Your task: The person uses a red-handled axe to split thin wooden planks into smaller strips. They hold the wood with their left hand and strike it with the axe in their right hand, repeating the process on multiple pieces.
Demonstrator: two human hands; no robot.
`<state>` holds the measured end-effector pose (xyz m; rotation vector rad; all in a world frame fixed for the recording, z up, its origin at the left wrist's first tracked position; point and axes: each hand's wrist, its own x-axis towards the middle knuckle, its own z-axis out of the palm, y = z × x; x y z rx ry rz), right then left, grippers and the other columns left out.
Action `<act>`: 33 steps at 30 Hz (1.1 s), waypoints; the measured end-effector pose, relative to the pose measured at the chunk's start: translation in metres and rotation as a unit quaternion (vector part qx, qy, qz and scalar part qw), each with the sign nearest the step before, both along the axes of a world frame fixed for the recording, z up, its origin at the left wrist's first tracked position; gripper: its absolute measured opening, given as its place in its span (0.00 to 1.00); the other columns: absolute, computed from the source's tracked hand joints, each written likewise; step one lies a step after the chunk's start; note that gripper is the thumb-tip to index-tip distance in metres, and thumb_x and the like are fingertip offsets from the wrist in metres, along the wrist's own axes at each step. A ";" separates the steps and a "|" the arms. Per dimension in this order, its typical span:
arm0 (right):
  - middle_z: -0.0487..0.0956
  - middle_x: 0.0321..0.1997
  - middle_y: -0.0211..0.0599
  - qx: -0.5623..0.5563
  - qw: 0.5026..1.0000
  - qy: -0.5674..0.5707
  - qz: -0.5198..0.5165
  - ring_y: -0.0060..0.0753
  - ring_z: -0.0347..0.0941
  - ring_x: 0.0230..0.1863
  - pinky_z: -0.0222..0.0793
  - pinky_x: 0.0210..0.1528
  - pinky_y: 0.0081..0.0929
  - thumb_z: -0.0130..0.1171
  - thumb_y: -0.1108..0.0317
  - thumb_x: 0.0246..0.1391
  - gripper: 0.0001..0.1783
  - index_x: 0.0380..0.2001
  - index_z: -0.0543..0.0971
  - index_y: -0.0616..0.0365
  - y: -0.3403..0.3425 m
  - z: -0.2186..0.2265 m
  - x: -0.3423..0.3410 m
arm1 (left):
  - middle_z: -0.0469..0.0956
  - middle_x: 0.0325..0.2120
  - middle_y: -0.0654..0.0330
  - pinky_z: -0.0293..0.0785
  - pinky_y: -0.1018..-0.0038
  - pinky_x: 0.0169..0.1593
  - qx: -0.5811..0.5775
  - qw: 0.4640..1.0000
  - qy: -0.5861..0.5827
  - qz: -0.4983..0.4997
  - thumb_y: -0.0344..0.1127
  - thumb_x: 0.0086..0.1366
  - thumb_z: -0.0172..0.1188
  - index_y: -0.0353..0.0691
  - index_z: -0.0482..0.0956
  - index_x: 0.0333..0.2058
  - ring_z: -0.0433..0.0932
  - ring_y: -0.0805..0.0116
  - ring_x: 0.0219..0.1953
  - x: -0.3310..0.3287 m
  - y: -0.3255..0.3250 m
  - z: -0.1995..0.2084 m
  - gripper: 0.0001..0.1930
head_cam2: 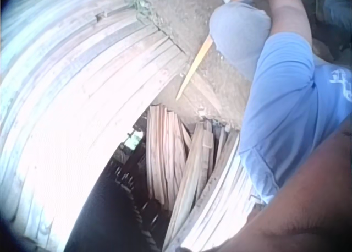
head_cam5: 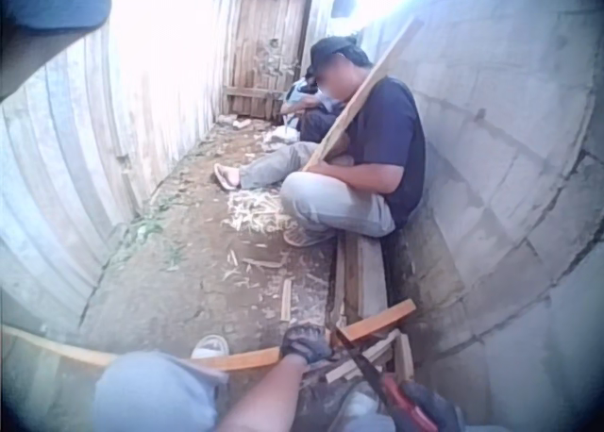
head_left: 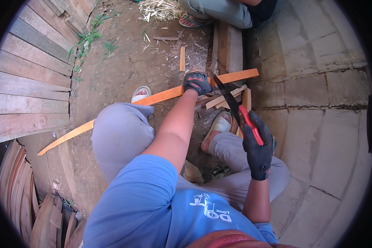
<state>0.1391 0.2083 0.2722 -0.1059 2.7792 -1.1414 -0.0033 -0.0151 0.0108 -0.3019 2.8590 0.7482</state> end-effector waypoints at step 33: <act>0.89 0.51 0.49 0.027 0.990 0.108 0.083 0.52 0.87 0.52 0.80 0.56 0.40 0.66 0.63 0.66 0.17 0.55 0.88 0.56 -0.012 -0.034 -0.056 | 0.87 0.53 0.49 0.82 0.57 0.60 -0.020 0.999 -0.031 -0.009 0.56 0.57 0.69 0.47 0.90 0.51 0.87 0.50 0.55 -0.004 0.002 -0.006 0.27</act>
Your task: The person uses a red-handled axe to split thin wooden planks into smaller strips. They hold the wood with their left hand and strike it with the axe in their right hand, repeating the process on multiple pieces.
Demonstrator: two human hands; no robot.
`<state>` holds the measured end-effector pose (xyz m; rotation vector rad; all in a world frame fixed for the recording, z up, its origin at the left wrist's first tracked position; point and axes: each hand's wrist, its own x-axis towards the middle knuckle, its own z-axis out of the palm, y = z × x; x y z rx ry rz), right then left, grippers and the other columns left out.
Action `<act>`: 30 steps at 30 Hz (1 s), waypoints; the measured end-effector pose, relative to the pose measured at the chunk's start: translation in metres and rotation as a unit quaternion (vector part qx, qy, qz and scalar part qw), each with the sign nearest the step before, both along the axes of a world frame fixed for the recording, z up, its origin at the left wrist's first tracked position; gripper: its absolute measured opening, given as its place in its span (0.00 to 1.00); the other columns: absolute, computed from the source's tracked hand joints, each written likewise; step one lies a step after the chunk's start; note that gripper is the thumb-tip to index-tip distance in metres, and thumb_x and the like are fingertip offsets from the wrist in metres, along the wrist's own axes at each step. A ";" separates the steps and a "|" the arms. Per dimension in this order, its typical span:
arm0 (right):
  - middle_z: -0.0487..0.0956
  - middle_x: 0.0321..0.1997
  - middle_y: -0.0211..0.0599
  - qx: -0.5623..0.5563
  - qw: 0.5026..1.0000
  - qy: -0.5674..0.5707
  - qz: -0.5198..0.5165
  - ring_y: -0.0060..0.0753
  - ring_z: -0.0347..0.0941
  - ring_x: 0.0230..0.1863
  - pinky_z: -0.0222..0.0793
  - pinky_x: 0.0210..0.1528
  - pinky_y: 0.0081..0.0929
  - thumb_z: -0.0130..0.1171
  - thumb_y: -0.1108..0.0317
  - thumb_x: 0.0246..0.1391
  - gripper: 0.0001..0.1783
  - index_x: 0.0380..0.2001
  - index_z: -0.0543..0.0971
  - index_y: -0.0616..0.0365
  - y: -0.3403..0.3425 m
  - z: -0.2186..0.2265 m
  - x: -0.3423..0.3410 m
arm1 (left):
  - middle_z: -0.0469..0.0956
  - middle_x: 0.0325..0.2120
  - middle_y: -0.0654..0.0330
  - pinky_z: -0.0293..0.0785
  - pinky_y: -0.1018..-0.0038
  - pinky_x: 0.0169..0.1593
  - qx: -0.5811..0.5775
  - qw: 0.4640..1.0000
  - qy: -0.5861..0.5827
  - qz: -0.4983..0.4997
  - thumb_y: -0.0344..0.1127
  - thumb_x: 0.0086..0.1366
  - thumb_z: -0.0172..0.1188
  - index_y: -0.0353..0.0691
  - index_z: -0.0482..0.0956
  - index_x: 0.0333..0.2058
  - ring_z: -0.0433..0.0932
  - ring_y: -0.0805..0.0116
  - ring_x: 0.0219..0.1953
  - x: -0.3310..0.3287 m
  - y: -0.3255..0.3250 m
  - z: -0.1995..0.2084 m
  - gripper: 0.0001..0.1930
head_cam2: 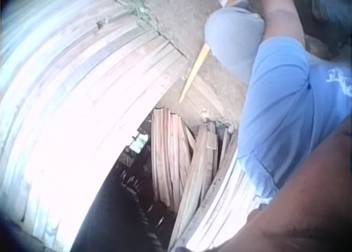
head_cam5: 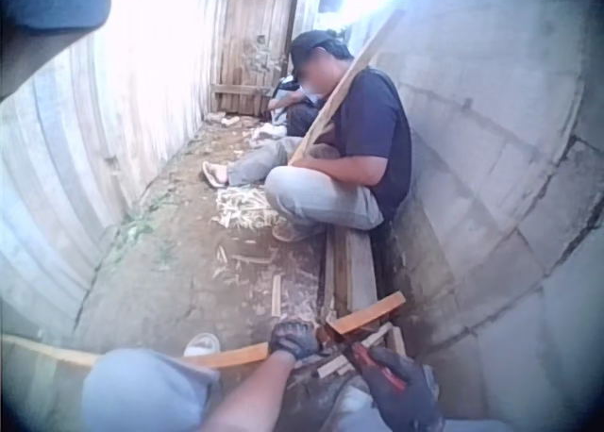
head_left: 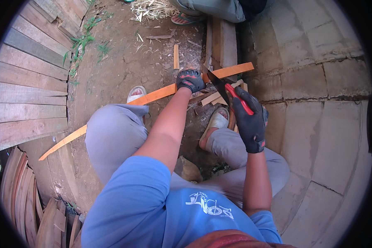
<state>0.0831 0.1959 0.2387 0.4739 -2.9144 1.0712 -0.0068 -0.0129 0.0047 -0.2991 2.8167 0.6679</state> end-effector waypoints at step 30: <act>0.87 0.56 0.50 -0.020 1.000 0.007 0.009 0.52 0.85 0.58 0.79 0.61 0.41 0.64 0.61 0.68 0.18 0.54 0.87 0.59 -0.025 -0.053 -0.025 | 0.88 0.52 0.51 0.83 0.57 0.60 -0.009 1.000 -0.006 0.015 0.57 0.60 0.71 0.46 0.90 0.51 0.87 0.51 0.55 0.002 0.003 0.005 0.27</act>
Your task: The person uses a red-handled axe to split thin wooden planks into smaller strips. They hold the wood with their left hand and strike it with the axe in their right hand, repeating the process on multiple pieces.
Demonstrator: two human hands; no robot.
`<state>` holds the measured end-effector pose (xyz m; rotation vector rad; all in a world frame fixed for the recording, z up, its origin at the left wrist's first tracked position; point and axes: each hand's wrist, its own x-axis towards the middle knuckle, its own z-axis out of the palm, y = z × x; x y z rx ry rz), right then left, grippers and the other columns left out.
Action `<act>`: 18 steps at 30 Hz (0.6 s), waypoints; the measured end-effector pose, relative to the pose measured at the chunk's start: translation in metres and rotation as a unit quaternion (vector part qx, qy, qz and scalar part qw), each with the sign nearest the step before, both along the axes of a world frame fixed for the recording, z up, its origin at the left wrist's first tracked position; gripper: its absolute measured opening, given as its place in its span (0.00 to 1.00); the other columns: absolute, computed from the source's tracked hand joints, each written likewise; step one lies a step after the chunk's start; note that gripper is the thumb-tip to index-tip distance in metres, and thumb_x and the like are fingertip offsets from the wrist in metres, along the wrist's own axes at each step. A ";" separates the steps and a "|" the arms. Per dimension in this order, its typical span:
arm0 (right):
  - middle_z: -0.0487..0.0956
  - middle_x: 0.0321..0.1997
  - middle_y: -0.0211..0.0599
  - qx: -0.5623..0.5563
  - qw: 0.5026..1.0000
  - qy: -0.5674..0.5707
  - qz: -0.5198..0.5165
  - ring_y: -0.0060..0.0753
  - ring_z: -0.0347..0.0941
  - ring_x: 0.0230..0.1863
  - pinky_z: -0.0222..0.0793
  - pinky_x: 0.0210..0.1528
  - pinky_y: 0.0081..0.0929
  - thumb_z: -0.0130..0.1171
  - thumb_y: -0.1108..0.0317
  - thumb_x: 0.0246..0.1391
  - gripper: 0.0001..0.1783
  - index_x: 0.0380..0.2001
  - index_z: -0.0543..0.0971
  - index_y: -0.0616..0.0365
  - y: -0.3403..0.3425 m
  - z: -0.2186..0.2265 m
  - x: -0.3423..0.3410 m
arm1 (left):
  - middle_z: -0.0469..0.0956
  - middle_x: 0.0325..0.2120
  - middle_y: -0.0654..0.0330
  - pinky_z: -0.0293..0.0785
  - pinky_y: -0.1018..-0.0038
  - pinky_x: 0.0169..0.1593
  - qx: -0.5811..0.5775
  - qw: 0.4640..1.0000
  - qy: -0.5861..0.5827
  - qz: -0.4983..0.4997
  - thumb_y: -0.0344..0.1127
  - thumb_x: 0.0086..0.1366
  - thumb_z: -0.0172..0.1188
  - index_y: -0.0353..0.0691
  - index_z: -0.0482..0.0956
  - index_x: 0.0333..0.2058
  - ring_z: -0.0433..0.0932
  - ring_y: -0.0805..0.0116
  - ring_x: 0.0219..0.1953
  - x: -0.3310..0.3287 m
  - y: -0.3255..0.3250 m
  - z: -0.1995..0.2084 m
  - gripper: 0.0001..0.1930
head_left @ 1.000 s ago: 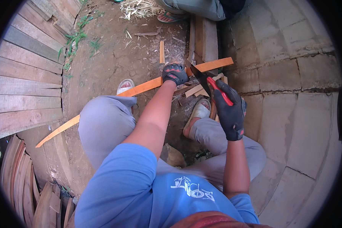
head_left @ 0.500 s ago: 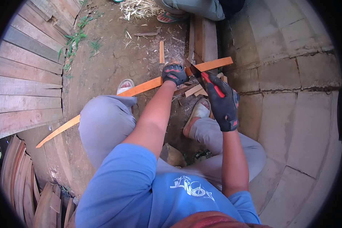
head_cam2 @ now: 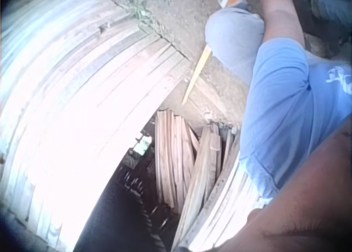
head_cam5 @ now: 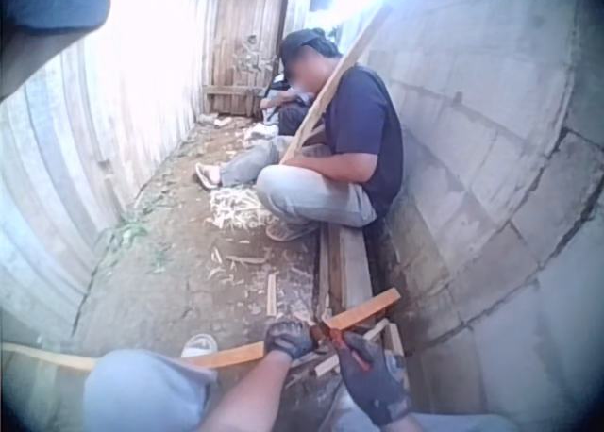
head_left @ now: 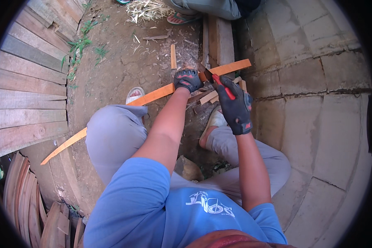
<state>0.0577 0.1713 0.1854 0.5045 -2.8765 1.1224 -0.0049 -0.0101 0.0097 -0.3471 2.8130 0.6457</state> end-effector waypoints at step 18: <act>0.89 0.50 0.51 -0.027 0.999 0.023 -0.014 0.54 0.86 0.53 0.80 0.56 0.44 0.64 0.57 0.67 0.19 0.53 0.88 0.57 0.000 -0.026 -0.011 | 0.86 0.57 0.50 0.81 0.58 0.62 -0.008 1.000 -0.012 -0.013 0.63 0.61 0.67 0.45 0.88 0.56 0.86 0.51 0.58 0.002 0.007 -0.007 0.33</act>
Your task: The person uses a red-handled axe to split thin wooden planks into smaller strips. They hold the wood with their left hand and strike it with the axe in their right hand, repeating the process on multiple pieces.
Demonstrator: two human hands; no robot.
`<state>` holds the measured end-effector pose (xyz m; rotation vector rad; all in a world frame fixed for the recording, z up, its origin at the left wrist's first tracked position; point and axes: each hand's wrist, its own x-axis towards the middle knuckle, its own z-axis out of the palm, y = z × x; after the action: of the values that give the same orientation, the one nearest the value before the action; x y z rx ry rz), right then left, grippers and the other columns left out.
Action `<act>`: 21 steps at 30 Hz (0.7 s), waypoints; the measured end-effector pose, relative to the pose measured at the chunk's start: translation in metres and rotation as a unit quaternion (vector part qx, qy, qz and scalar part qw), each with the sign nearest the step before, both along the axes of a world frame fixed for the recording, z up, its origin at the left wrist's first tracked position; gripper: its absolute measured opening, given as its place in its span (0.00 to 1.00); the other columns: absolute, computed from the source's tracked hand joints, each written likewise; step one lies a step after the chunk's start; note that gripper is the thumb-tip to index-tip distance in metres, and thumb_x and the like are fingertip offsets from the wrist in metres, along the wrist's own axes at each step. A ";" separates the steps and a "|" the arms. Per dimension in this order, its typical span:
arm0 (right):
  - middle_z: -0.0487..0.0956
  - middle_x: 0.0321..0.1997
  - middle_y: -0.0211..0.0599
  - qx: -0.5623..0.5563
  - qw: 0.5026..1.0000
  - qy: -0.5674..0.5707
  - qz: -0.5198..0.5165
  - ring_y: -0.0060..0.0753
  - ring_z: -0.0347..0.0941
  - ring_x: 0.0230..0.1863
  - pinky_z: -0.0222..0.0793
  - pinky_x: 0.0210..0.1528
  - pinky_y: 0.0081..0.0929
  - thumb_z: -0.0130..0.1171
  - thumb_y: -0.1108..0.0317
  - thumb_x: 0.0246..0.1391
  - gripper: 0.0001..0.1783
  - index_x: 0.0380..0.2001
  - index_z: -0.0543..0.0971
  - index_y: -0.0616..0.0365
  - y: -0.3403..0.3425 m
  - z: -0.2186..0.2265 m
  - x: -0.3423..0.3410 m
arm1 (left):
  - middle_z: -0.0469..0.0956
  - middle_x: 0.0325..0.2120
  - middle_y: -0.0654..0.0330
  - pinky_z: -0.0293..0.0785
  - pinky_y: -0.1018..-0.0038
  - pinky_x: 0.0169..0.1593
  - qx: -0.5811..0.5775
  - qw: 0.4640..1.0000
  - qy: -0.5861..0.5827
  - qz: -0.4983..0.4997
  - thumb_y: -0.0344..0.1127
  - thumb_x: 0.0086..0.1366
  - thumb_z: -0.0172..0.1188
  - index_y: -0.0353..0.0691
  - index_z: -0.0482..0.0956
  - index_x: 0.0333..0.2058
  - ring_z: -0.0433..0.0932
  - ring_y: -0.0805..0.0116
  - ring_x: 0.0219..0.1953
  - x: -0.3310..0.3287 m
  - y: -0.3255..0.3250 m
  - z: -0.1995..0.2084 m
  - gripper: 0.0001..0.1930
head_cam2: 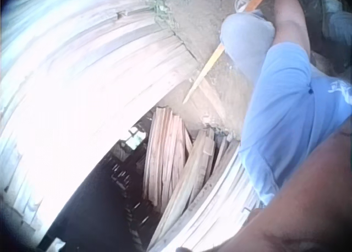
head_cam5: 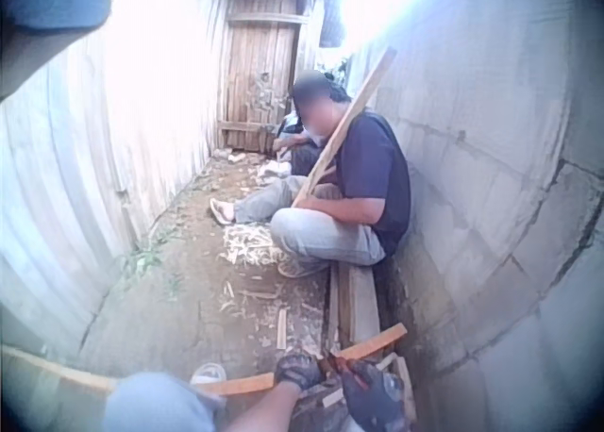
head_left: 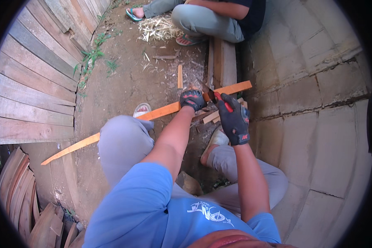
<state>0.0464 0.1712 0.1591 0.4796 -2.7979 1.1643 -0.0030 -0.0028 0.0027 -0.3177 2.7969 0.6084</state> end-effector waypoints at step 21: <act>0.84 0.64 0.49 -0.022 0.997 -0.077 -0.010 0.54 0.81 0.64 0.75 0.66 0.43 0.61 0.63 0.71 0.25 0.68 0.79 0.52 0.042 -0.030 0.085 | 0.86 0.55 0.47 0.82 0.57 0.62 0.043 0.999 -0.021 0.002 0.53 0.53 0.69 0.45 0.89 0.54 0.86 0.49 0.57 -0.004 -0.012 0.008 0.30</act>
<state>0.1310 0.2129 0.1287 0.3734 -2.8904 1.3082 -0.0068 -0.0144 0.0106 -0.3146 2.7218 0.7121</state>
